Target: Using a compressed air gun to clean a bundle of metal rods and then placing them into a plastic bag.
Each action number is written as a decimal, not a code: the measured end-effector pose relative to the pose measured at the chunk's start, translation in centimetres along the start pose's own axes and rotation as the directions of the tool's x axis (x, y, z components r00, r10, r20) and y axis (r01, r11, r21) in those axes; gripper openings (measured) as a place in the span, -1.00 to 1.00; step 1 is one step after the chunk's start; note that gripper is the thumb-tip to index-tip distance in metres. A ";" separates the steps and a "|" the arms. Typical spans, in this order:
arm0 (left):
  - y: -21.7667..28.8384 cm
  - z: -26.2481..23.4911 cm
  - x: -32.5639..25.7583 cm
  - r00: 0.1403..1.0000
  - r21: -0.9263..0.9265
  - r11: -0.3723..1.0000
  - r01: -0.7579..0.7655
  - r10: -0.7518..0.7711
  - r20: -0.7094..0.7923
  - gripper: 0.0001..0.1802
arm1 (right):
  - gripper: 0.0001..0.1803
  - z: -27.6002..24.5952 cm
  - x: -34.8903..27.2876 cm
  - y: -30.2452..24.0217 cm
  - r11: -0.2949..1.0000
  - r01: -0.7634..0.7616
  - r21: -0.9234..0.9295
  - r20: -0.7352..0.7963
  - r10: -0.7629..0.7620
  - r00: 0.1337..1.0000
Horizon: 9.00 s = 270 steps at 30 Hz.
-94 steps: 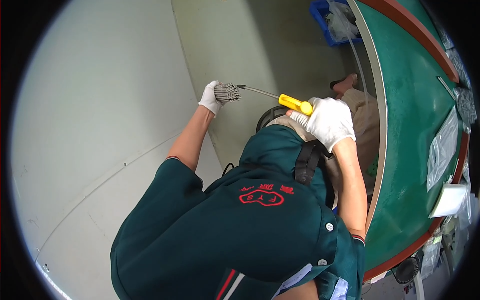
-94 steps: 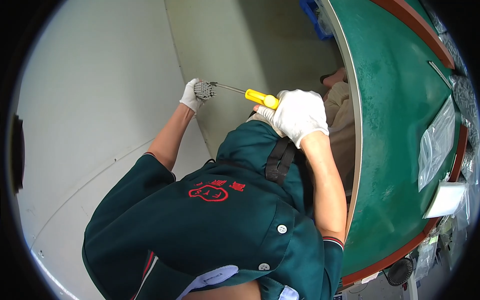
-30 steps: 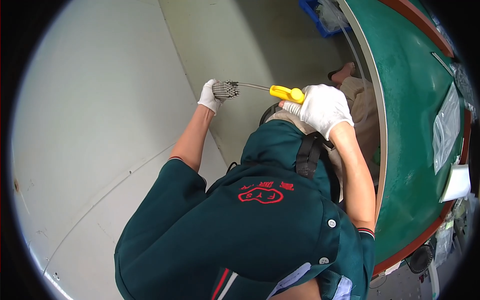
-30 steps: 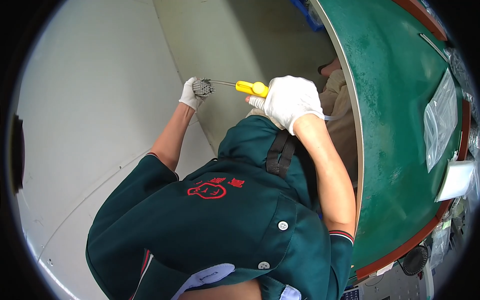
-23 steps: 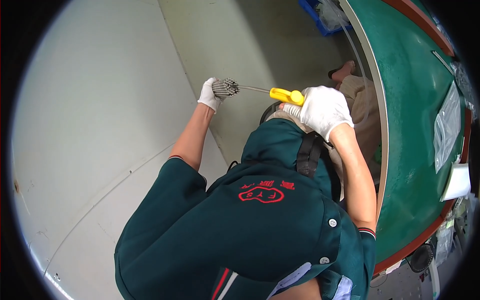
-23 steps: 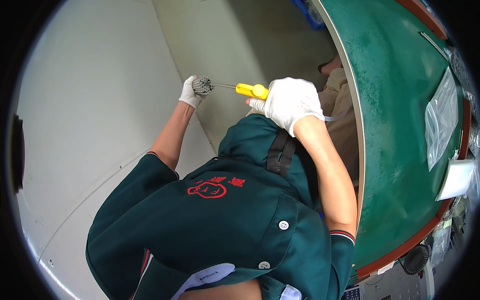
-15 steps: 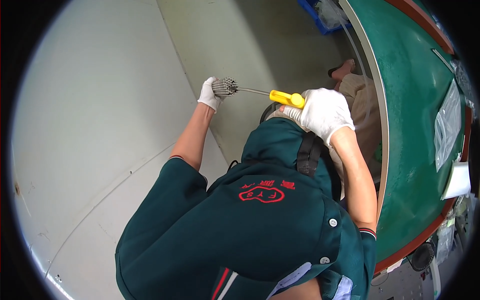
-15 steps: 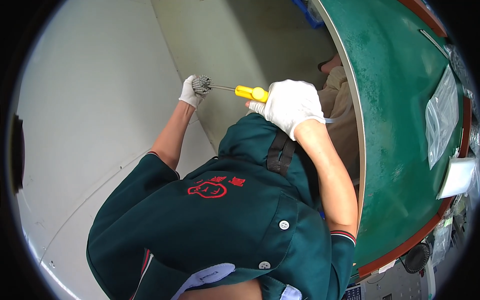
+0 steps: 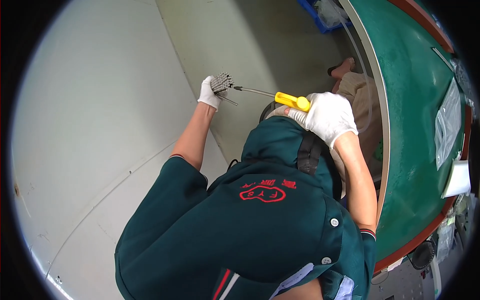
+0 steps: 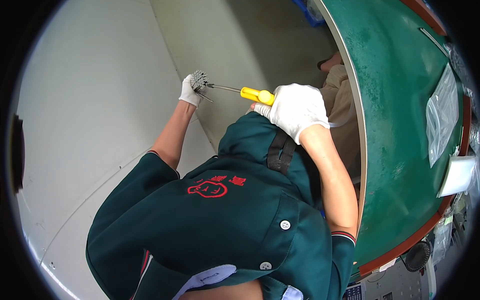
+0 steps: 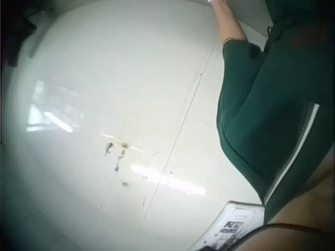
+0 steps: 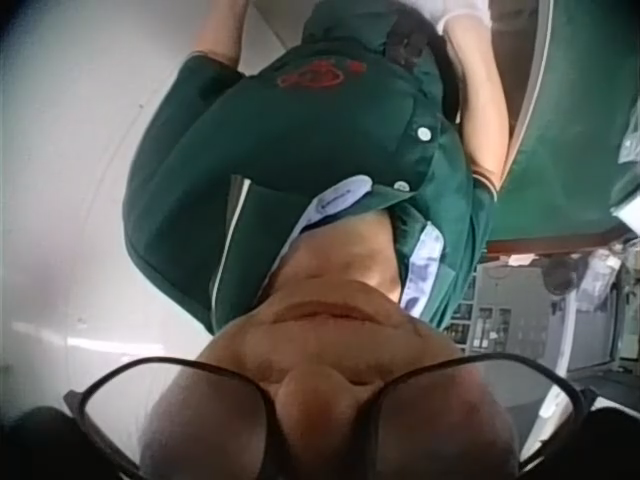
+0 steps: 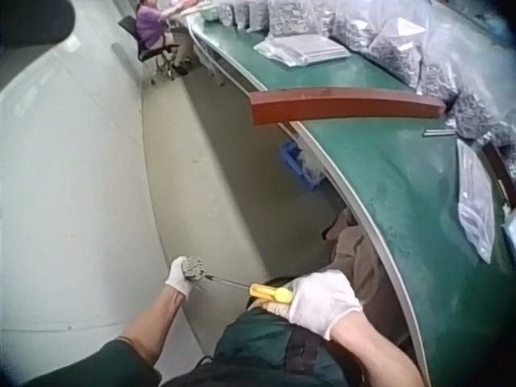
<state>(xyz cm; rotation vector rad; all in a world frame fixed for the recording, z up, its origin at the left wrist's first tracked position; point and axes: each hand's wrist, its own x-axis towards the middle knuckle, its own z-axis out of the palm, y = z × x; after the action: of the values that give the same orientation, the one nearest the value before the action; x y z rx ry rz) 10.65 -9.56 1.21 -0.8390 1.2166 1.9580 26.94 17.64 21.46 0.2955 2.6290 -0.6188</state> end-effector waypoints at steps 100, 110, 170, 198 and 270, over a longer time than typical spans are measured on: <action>-0.4 -0.7 1.7 0.998 0.112 0.993 0.023 -0.029 0.052 -0.70 | -0.36 -1.0 0.5 -0.6 0.999 -0.049 -0.014 0.026 0.050 0.998; -0.7 1.1 0.2 0.999 0.144 0.990 -0.006 0.013 -0.044 -0.77 | -0.43 -0.7 0.5 -0.5 0.999 -0.049 0.003 0.001 0.049 0.999; -1.0 2.0 1.0 1.000 0.144 0.989 -0.018 0.020 -0.008 -0.79 | -0.40 -1.2 1.2 -0.3 0.997 -0.026 -0.070 -0.030 0.024 0.999; -0.8 2.2 0.8 1.000 0.233 0.972 -0.028 0.028 0.005 -0.80 | -0.41 -1.0 0.5 -0.8 0.998 -0.006 -0.063 -0.039 0.004 0.999; -0.4 3.5 -0.2 0.999 0.085 0.996 -0.021 0.025 -0.044 -0.69 | -0.42 -0.2 0.2 -1.1 0.995 -0.007 -0.095 -0.068 0.001 0.998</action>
<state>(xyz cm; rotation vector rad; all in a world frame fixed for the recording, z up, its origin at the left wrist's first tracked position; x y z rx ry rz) 10.47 -6.25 2.47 -0.8329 1.3313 1.9010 26.32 16.78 21.94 0.2980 2.7122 -0.4884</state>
